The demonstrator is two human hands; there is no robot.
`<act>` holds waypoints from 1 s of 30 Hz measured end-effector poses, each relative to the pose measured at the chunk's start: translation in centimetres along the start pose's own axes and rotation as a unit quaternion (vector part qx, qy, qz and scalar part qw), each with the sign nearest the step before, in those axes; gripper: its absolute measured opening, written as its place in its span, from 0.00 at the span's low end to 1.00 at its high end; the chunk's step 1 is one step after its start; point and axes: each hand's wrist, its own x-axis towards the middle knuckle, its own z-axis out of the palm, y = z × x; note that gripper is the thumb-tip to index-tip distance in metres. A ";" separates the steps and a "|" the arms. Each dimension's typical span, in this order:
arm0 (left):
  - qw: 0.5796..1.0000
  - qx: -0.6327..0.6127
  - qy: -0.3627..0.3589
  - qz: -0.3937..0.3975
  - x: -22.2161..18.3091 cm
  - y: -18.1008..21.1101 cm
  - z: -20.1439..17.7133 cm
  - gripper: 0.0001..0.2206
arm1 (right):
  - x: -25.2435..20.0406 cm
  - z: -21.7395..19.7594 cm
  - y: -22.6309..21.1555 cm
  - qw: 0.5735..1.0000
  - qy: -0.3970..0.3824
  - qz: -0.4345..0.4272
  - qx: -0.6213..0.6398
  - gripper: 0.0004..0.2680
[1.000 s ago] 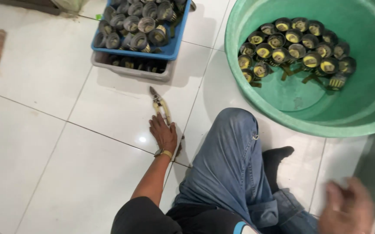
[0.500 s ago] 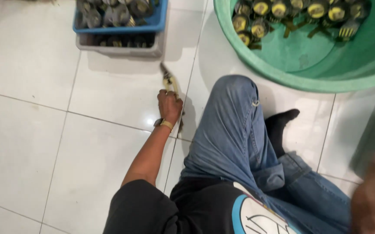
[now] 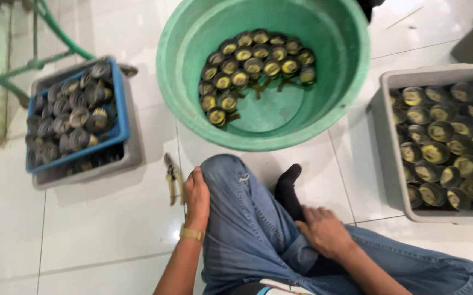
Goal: Sorting and arranging small potted seedlings between different containers on the floor.
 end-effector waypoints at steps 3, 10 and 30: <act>0.903 0.294 0.096 0.297 -4.5 3.4 2.2 0.31 | 0.8 -0.1 -0.3 0.980 -0.186 0.028 -0.061 0.26; 0.665 0.609 -0.023 0.432 -12.7 8.6 7.0 0.28 | 0.5 1.3 1.1 0.989 -0.141 0.012 -0.030 0.17; 0.736 0.170 0.041 0.654 -3.7 13.0 4.4 0.32 | -13.4 -24.1 -1.3 0.824 0.476 0.302 -0.049 0.20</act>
